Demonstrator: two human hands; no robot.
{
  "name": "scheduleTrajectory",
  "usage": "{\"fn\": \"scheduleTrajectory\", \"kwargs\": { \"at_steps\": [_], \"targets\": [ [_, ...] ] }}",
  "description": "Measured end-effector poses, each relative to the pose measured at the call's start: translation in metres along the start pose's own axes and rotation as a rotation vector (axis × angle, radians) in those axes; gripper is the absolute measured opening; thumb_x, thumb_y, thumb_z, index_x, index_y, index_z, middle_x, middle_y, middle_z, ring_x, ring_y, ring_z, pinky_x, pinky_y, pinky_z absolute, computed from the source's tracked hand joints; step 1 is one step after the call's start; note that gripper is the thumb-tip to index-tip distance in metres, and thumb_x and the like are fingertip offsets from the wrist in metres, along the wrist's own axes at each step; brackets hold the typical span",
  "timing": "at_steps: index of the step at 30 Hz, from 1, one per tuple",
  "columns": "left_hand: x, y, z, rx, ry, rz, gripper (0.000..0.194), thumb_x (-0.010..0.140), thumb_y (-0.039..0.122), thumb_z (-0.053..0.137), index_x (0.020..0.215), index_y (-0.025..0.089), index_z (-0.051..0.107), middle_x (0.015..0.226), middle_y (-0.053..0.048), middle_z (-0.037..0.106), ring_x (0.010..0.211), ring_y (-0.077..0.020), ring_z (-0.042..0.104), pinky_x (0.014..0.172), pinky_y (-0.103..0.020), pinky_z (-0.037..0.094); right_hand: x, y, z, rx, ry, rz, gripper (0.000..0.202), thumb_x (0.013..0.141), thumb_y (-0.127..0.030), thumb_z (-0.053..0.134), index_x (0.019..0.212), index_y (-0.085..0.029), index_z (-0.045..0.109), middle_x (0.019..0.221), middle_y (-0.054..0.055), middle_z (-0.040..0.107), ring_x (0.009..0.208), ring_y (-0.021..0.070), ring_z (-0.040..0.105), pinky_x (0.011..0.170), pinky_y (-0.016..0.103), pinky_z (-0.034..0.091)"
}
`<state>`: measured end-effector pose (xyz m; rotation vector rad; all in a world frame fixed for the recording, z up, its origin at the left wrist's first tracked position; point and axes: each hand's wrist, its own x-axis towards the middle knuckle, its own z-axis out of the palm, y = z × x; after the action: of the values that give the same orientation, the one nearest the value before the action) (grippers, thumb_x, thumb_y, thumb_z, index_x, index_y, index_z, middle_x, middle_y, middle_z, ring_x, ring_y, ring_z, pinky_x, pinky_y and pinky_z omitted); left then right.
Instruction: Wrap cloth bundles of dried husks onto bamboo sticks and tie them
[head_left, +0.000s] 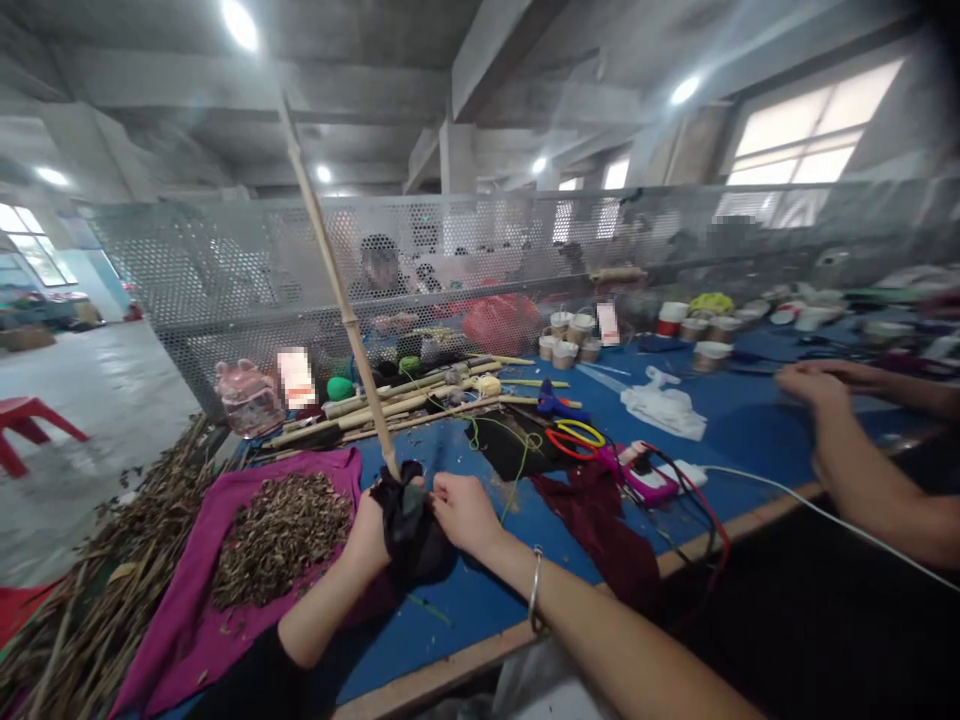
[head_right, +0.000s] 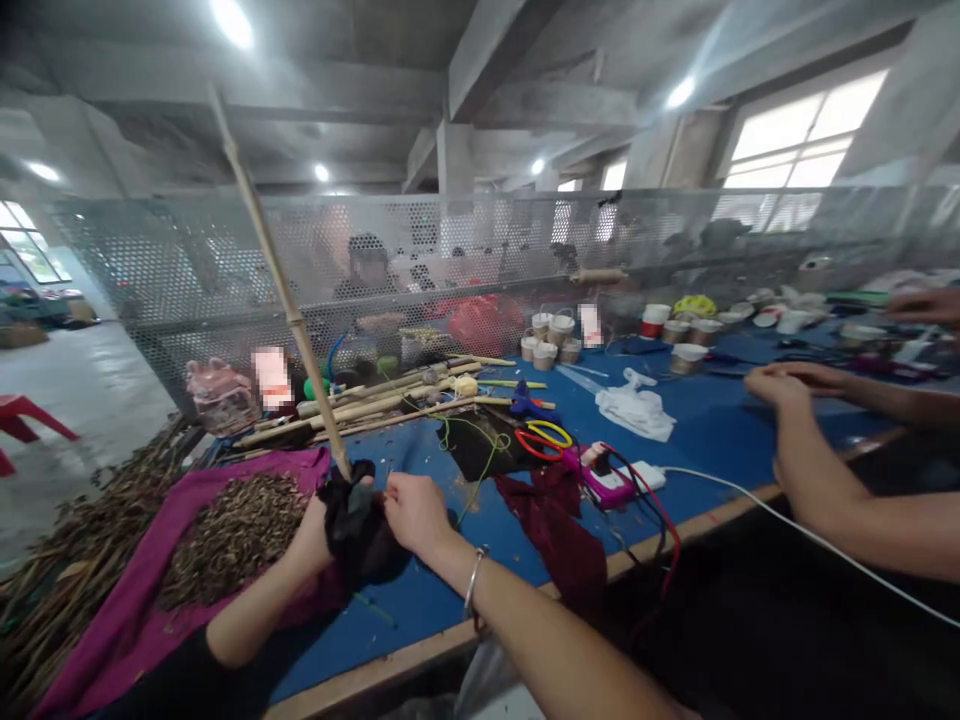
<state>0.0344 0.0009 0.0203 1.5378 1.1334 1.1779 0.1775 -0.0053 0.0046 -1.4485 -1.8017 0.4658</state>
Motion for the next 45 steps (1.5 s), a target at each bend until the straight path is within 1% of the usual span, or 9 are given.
{"fn": "scheduleTrajectory", "kwargs": {
  "at_steps": [7,11,16,21,26,31,36,40,45],
  "targets": [
    [0.013,0.000,-0.025,0.193,-0.265,0.000,0.016,0.071,0.023,0.056,0.080,0.014,0.065,0.083,-0.005,0.070,0.085,-0.0208,0.060,0.078,-0.030,0.049,0.021,0.015,0.003,0.089,-0.140,-0.114,0.019,0.064,-0.001,0.045,0.058,-0.015,0.056,0.062,0.003,0.062,0.062,0.0132,0.050,0.056,0.021,0.032],
    [-0.003,0.000,-0.040,0.317,-0.199,0.013,0.025,0.076,0.023,0.052,0.097,0.013,0.061,0.091,-0.005,0.066,0.082,-0.0187,0.058,0.078,-0.029,0.046,0.018,0.026,0.002,0.141,-0.159,-0.165,0.016,0.064,-0.004,0.048,0.063,-0.014,0.060,0.065,0.003,0.065,0.063,0.0144,0.053,0.057,0.021,0.036],
    [-0.022,0.002,-0.054,0.495,-0.179,0.060,0.024,0.083,0.036,0.052,0.073,0.018,0.063,0.071,-0.001,0.063,0.070,-0.0166,0.055,0.069,-0.026,0.040,0.014,0.028,-0.002,0.198,-0.126,-0.191,0.007,0.064,-0.011,0.051,0.062,-0.014,0.058,0.062,0.002,0.062,0.062,0.0151,0.052,0.057,0.023,0.038],
    [-0.026,0.000,-0.049,0.311,-0.082,-0.028,0.031,0.089,0.036,0.039,0.072,0.017,0.057,0.071,0.000,0.057,0.072,-0.0158,0.053,0.071,-0.026,0.041,0.011,0.023,0.002,0.285,-0.164,-0.199,0.013,0.069,-0.021,0.049,0.058,-0.014,0.052,0.056,-0.001,0.053,0.057,0.0123,0.046,0.053,0.022,0.038],
    [-0.040,0.001,-0.038,0.372,-0.046,0.163,0.027,0.087,0.030,0.048,0.062,0.020,0.043,0.084,-0.004,0.057,0.085,-0.0168,0.055,0.079,-0.027,0.043,0.012,0.026,0.003,0.314,-0.186,-0.210,0.016,0.068,-0.027,0.052,0.057,-0.015,0.051,0.058,-0.001,0.049,0.058,0.0120,0.042,0.055,0.024,0.039],
    [-0.062,0.012,-0.041,0.584,-0.261,0.348,0.027,0.088,0.024,0.047,0.064,0.018,0.055,0.115,-0.009,0.060,0.104,-0.0185,0.057,0.093,-0.030,0.041,0.022,0.030,-0.002,0.310,-0.258,-0.238,0.030,0.070,-0.038,0.055,0.052,-0.017,0.044,0.055,0.000,0.045,0.057,0.0122,0.039,0.053,0.025,0.038],
    [-0.042,0.013,-0.060,0.692,-0.090,0.227,0.016,0.088,0.025,0.052,0.086,0.017,0.065,0.087,-0.007,0.069,0.084,-0.0199,0.061,0.078,-0.030,0.045,0.034,0.026,-0.005,0.313,-0.396,-0.282,0.040,0.069,-0.049,0.058,0.050,-0.017,0.042,0.053,-0.001,0.042,0.058,0.0125,0.038,0.053,0.024,0.037],
    [-0.034,0.016,-0.056,0.708,-0.258,0.198,0.018,0.086,0.025,0.056,0.094,0.018,0.070,0.090,-0.007,0.072,0.081,-0.0200,0.064,0.074,-0.028,0.045,0.043,0.025,-0.007,0.318,-0.474,-0.304,0.040,0.067,-0.049,0.061,0.052,-0.017,0.044,0.054,-0.002,0.043,0.058,0.0120,0.038,0.055,0.024,0.038],
    [-0.055,0.035,-0.060,0.645,-0.802,0.310,0.018,0.085,0.029,0.058,0.081,0.023,0.073,0.078,-0.003,0.072,0.074,-0.0167,0.064,0.068,-0.023,0.045,0.047,0.028,-0.009,0.333,-0.530,-0.307,0.037,0.065,-0.044,0.064,0.051,-0.017,0.044,0.054,-0.002,0.043,0.056,0.0108,0.037,0.053,0.023,0.037]
  ]
}}
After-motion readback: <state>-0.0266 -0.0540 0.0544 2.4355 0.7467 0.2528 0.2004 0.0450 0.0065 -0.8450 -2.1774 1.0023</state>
